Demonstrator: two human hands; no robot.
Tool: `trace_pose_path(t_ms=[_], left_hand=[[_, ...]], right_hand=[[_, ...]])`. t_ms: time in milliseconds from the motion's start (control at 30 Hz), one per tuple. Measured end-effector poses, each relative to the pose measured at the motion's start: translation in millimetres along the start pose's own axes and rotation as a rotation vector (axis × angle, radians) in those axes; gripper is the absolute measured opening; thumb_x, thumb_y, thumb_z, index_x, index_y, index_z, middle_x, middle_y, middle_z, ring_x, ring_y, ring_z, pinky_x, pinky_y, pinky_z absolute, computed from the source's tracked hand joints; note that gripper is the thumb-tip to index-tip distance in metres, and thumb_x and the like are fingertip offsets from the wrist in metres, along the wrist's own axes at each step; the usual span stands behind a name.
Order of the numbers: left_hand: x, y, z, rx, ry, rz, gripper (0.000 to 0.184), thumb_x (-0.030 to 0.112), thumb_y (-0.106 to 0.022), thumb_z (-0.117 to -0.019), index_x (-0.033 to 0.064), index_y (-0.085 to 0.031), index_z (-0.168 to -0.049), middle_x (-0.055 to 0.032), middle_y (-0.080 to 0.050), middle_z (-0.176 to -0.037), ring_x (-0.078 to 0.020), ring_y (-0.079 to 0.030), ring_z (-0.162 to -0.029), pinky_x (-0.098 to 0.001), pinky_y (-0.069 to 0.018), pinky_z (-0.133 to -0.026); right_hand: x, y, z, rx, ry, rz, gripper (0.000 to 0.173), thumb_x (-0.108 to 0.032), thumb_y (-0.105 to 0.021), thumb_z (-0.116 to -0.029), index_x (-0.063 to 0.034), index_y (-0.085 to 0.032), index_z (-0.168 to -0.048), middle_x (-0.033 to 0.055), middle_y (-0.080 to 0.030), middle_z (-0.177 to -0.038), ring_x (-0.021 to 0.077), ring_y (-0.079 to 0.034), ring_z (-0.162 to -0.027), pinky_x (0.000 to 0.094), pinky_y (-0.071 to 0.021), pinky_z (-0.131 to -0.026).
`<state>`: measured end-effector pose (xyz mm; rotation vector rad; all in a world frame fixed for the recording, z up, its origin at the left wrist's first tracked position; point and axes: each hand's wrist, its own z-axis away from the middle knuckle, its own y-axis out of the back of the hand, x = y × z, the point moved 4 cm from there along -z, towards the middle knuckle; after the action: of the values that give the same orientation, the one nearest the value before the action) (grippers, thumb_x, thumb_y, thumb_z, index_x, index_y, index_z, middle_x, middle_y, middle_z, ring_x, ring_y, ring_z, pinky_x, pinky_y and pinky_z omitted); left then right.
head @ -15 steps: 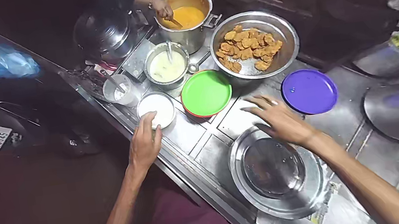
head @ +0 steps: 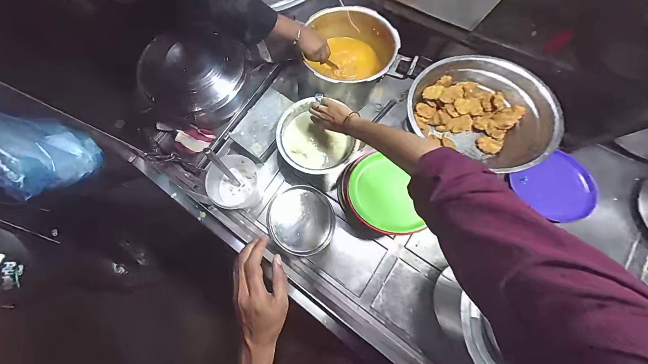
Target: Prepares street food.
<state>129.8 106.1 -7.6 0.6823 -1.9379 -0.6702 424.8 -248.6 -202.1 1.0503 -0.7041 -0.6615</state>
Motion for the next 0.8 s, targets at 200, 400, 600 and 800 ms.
trace_pose_path(t_ms=[200, 400, 600, 800], left_hand=[[-53.4, -11.7, -58.5, -0.097, -0.050, 0.041, 0.036, 0.021, -0.064, -0.0977, 0.0028, -0.066, -0.129, -0.0144, -0.068, -0.129, -0.0260, -0.062, -0.125, -0.0416, -0.0511, -0.108], [-83.2, -35.2, -95.8, -0.180, -0.138, 0.080, 0.037, 0.026, -0.061, -0.0973, 0.0063, -0.068, -0.127, -0.0110, -0.071, -0.127, -0.0236, -0.066, -0.119, -0.0433, -0.0513, -0.103], [-83.3, -37.0, -98.3, -0.206, -0.157, 0.027, 0.032, 0.027, -0.058, -0.0966, 0.0095, -0.073, -0.119, -0.0051, -0.075, -0.114, -0.0173, -0.070, -0.104, -0.0400, -0.0530, -0.098], [-83.9, -37.3, -97.6, -0.227, -0.173, 0.035, 0.027, 0.025, -0.058, -0.0971, 0.0107, -0.075, -0.113, -0.0024, -0.077, -0.107, -0.0151, -0.071, -0.099, -0.0381, -0.0548, -0.093]], right_hand=[[2.6, 16.0, -11.4, -0.138, 0.146, 0.213, 0.027, 0.011, -0.047, -0.0983, 0.0129, -0.067, -0.116, 0.0260, -0.064, -0.130, 0.0432, -0.052, -0.133, 0.0547, -0.0361, -0.115], [15.4, 43.2, 58.8, -0.615, -0.450, -0.524, 0.023, -0.017, -0.072, -0.0924, 0.0020, -0.071, -0.105, 0.0248, -0.070, -0.101, 0.0442, -0.068, -0.097, 0.0676, -0.0518, -0.083], [-29.1, -24.2, 106.6, -0.525, -1.023, -1.353, 0.039, -0.035, -0.058, -0.1035, -0.0001, -0.064, -0.088, 0.0062, -0.053, -0.066, 0.0158, -0.047, -0.051, 0.0363, -0.0447, -0.050], [-89.9, -1.5, 101.6, -0.255, -0.909, -1.380, 0.039, -0.031, -0.059, -0.1042, 0.0047, -0.064, -0.119, 0.0247, -0.069, -0.100, 0.0374, -0.068, -0.085, 0.0581, -0.0555, -0.081]])
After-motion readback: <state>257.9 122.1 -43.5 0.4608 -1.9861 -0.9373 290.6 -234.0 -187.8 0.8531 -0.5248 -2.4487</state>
